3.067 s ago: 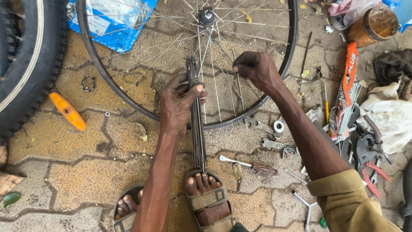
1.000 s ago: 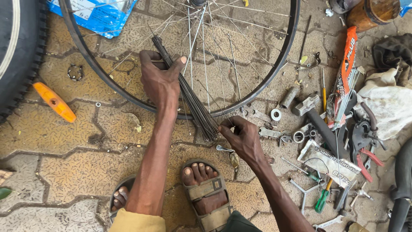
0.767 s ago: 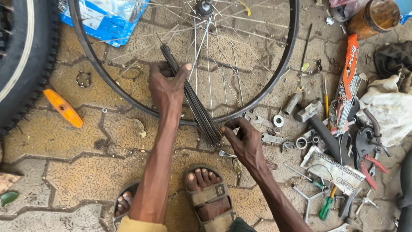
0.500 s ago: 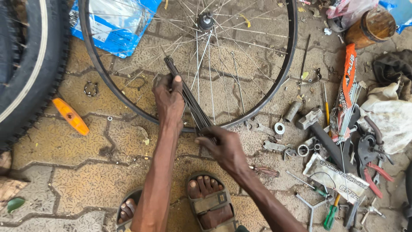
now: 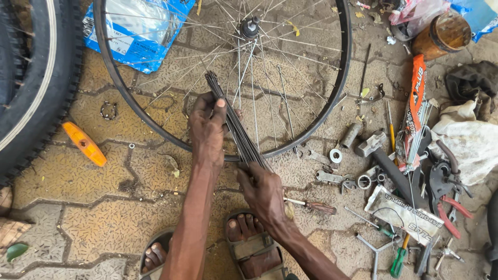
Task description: The person removes a damaged spoke from a bicycle wheel, then installs a new spoke by threading it through the hub and rim. They use pliers to cut the spoke to length and secure it with a nipple.
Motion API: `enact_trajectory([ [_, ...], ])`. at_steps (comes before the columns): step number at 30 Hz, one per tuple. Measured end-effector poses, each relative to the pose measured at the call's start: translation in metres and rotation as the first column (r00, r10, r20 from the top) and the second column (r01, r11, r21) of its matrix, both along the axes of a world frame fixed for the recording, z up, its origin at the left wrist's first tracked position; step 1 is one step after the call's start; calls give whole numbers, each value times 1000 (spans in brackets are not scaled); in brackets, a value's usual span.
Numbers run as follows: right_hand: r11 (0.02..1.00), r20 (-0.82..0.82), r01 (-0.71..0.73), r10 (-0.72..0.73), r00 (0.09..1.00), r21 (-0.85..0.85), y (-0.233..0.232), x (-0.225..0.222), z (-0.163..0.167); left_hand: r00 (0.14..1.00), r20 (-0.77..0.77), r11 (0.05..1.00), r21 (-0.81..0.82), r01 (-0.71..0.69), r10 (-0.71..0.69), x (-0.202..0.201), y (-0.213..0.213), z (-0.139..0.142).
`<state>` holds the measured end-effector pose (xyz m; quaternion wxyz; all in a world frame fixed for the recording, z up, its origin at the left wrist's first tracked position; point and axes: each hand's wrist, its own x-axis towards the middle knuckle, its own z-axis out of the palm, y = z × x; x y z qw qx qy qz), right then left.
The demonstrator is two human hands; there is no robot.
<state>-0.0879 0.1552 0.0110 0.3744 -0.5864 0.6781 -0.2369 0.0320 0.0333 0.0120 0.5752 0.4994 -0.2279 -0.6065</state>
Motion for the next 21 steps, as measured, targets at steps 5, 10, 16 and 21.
enact_trajectory([
  [5, 965, 158, 242, -257, 953, 105, -28, 0, 15, 992, -76, 992, -83, 91, -98, -8, 8, 7],
  [10, 958, 277, 287, -270, 922, -24, -46, -2, 25, 970, 114, 954, -191, 232, -213, -13, 9, 10],
  [16, 928, 258, 373, -357, 898, -12, -42, -2, 30, 954, -61, 944, -175, 280, -294, -15, 10, 21],
  [21, 933, 327, 322, -257, 909, -161, -46, -6, 30, 940, -154, 935, -234, 266, -306, -21, 7, 28],
])
